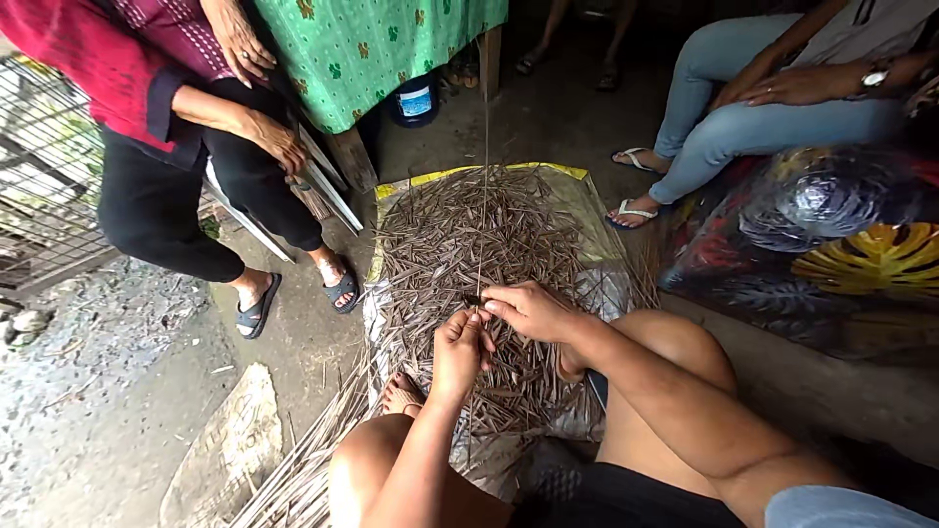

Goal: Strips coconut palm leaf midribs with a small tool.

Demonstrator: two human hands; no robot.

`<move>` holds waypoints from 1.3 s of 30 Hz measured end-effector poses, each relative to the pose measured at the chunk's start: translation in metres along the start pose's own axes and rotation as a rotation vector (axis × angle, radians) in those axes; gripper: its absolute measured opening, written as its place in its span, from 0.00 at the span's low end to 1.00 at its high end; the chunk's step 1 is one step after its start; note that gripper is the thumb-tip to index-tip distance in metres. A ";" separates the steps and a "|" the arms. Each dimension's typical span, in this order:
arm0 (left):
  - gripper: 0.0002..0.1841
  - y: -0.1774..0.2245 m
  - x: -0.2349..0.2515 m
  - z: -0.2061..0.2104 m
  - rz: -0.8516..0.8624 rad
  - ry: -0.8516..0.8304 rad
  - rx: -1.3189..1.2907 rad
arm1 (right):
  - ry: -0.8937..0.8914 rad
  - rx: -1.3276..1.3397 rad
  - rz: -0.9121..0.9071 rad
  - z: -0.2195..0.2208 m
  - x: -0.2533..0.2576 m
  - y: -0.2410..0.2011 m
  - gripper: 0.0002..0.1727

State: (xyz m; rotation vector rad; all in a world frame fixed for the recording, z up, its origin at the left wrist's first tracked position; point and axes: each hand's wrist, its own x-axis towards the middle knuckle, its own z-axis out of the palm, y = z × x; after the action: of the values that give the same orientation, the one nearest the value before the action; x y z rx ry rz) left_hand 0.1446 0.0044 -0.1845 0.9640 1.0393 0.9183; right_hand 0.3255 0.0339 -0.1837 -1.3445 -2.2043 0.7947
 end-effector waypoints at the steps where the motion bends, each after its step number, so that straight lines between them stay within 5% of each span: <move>1: 0.15 -0.001 -0.002 0.001 0.007 -0.009 0.018 | 0.058 -0.016 -0.001 -0.001 0.001 0.002 0.18; 12: 0.16 -0.007 -0.023 -0.002 0.021 -0.127 0.058 | 0.385 0.281 0.326 -0.029 0.039 0.040 0.23; 16: 0.16 -0.009 -0.025 -0.003 -0.007 -0.113 0.020 | 0.510 0.609 0.494 -0.034 0.043 0.039 0.23; 18: 0.16 -0.006 -0.022 -0.002 -0.031 -0.083 0.004 | 0.421 0.748 0.555 -0.025 0.030 0.016 0.24; 22: 0.16 0.002 -0.014 0.010 -0.071 -0.141 -0.036 | 0.149 0.857 0.604 -0.002 0.011 -0.025 0.10; 27: 0.19 0.010 -0.006 0.026 -0.044 -0.326 -0.046 | 0.168 0.981 0.663 -0.030 -0.003 -0.025 0.11; 33: 0.16 0.010 0.011 0.024 0.004 -0.235 0.215 | 0.303 0.499 0.694 -0.130 -0.031 0.004 0.10; 39: 0.15 0.009 0.018 -0.018 0.350 0.004 0.724 | 0.265 -0.037 0.953 -0.158 -0.111 0.089 0.16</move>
State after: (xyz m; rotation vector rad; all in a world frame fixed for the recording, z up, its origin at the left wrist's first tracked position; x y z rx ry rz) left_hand 0.1302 0.0279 -0.1848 1.7895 1.2582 0.8279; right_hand 0.5300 0.0053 -0.1344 -2.3853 -1.3069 0.7933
